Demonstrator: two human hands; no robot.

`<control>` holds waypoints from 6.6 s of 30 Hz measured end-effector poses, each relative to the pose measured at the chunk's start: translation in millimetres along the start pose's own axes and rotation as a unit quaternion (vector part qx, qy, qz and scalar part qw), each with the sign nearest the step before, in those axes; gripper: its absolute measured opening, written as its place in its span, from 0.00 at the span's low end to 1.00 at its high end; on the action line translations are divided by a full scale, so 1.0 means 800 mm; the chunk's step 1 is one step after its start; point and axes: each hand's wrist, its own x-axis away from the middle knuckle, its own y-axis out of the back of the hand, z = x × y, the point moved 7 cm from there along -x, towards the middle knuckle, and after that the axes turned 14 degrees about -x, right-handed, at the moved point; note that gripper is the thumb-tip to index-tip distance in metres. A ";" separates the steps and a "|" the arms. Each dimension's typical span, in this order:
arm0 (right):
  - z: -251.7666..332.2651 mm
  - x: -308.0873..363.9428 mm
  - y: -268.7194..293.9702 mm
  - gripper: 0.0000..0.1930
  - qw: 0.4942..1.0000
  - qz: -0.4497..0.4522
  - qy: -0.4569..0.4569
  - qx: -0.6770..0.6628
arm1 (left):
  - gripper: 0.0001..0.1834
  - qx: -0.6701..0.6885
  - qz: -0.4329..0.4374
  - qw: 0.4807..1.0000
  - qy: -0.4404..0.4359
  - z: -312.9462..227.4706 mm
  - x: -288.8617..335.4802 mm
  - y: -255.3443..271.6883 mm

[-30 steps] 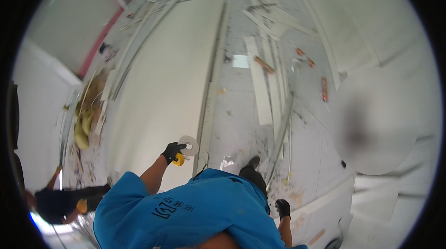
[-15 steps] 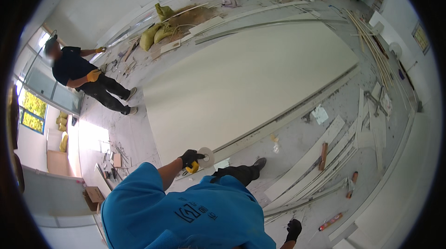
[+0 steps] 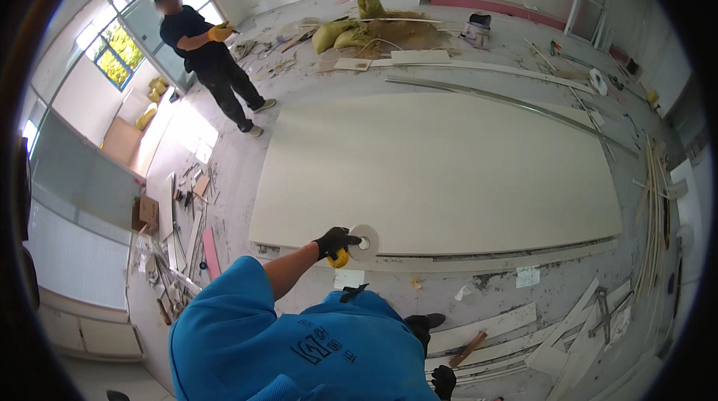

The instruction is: The person walks through a cluttered construction room, picks up a long metal profile, and uses a laser level to align it against a wall. They then apply adhesive to the profile using a caulking gun and prepare to install it.

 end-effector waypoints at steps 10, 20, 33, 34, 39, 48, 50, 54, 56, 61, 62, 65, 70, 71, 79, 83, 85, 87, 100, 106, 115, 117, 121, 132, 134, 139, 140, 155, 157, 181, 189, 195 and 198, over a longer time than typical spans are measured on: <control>0.236 -0.158 0.156 0.12 0.997 -0.048 0.014 0.062 | 0.25 0.037 -0.091 0.988 0.120 0.070 0.026 -0.104; 0.314 -0.267 0.100 0.10 0.985 0.039 -0.036 0.162 | 0.22 0.120 -0.094 0.979 0.134 -0.019 -0.028 -0.184; 0.404 -0.323 0.138 0.09 0.976 0.048 -0.050 0.208 | 0.26 0.064 -0.070 0.987 0.127 -0.135 -0.087 -0.230; 0.410 -0.328 0.146 0.09 0.976 0.047 -0.049 0.205 | 0.26 0.050 -0.066 0.986 0.145 -0.136 -0.086 -0.236; 0.423 -0.351 0.176 0.08 0.979 0.059 -0.052 0.189 | 0.27 0.012 -0.095 0.981 0.168 -0.142 -0.080 -0.267; 0.502 -0.364 0.331 0.08 0.973 0.064 0.047 0.216 | 0.26 0.033 -0.050 0.987 0.152 -0.319 -0.078 -0.385; 0.558 -0.352 0.351 0.07 0.933 0.075 0.132 0.328 | 0.24 0.073 -0.017 0.991 0.113 -0.341 -0.089 -0.422; 0.691 -0.311 0.354 0.07 0.814 0.028 0.349 0.463 | 0.19 0.067 0.024 0.995 0.068 -0.418 -0.101 -0.468; 0.744 -0.299 0.367 0.07 0.827 -0.017 0.362 0.430 | 0.18 0.055 0.049 0.996 0.059 -0.483 -0.105 -0.495; 0.781 -0.307 0.386 0.05 0.862 -0.051 0.309 0.399 | 0.17 0.007 0.067 0.995 0.076 -0.569 -0.151 -0.534; 0.777 -0.306 0.400 0.05 0.837 -0.063 0.327 0.434 | 0.16 0.005 0.066 0.995 0.079 -0.579 -0.167 -0.544; 0.744 -0.305 0.467 0.06 0.888 -0.100 0.228 0.387 | 0.16 -0.009 0.083 0.995 0.059 -0.642 -0.205 -0.572; 0.653 -0.290 0.603 0.08 0.973 -0.193 -0.096 0.079 | 0.14 -0.054 0.110 0.992 0.012 -0.766 -0.276 -0.662; 0.643 -0.292 0.620 0.08 0.968 -0.207 -0.142 0.018 | 0.14 -0.069 0.113 0.991 0.007 -0.799 -0.284 -0.681; 0.830 -0.446 0.750 0.07 0.977 -0.166 0.131 0.038 | 0.15 -0.083 0.132 0.988 0.001 -0.979 -0.335 -0.844; 1.039 -0.551 0.778 0.07 0.888 -0.147 0.340 0.274 | 0.14 -0.072 0.135 0.988 -0.020 -1.085 -0.333 -0.924; 1.184 -0.544 0.757 0.08 0.860 -0.159 0.341 0.345 | 0.15 -0.062 0.146 0.987 -0.025 -1.119 -0.345 -0.965; 1.236 -0.564 0.771 0.07 0.812 -0.159 0.378 0.416 | 0.16 -0.054 0.150 0.987 -0.012 -1.142 -0.362 -1.000; 1.143 -0.692 1.021 0.08 0.981 -0.181 -0.062 0.018 | 0.16 -0.050 0.095 0.994 -0.006 -1.358 -0.474 -1.169; 1.205 -0.809 1.095 0.09 0.985 -0.052 -0.027 0.160 | 0.14 0.025 0.058 0.998 -0.007 -1.458 -0.520 -1.224; 1.648 -1.029 1.219 0.11 0.983 -0.123 0.076 -0.113 | 0.16 0.073 0.019 0.996 0.043 -1.576 -0.510 -1.310; 1.726 -1.070 1.211 0.11 0.985 -0.109 0.090 -0.101 | 0.17 0.109 0.016 0.993 0.042 -1.591 -0.525 -1.325; 1.839 -1.148 1.150 0.13 0.991 -0.043 0.127 0.009 | 0.17 0.149 -0.008 0.985 0.089 -1.585 -0.558 -1.366; 1.985 -1.335 1.018 0.11 0.986 0.008 0.018 0.168 | 0.17 0.160 -0.039 0.976 0.140 -1.693 -0.807 -1.336; 2.023 -1.344 0.992 0.08 0.988 0.001 -0.011 0.156 | 0.16 0.182 -0.041 0.979 0.080 -1.799 -0.847 -1.313; 2.137 -1.403 0.942 0.10 0.985 0.006 0.009 0.171 | 0.13 0.253 -0.045 0.966 0.037 -1.958 -0.934 -1.299; 2.160 -1.423 0.930 0.11 0.984 0.011 0.006 0.177 | 0.13 0.272 -0.053 0.960 0.033 -1.973 -0.944 -1.297; 2.467 -1.880 0.907 0.10 0.948 0.104 0.055 0.295 | 0.20 0.498 -0.268 0.824 0.012 -2.139 -1.035 -1.155; 2.570 -1.943 0.830 0.11 0.937 0.111 0.113 0.310 | 0.19 0.515 -0.231 0.826 0.007 -2.207 -1.062 -1.159; 2.862 -2.199 0.654 0.04 0.793 0.206 0.148 0.554 | 0.15 0.414 -0.112 0.888 0.164 -2.513 -1.657 -1.236; 3.006 -2.334 0.528 0.04 0.770 0.225 0.262 0.536 | 0.20 0.415 -0.045 0.904 0.096 -2.705 -1.812 -1.216; 3.142 -2.510 0.458 0.05 0.731 0.199 0.348 0.552 | 0.21 0.332 -0.102 0.909 0.230 -2.711 -1.824 -1.217; 3.223 -2.579 0.416 0.07 0.710 0.176 0.418 0.539 | 0.21 0.306 -0.125 0.911 0.247 -2.755 -1.833 -1.222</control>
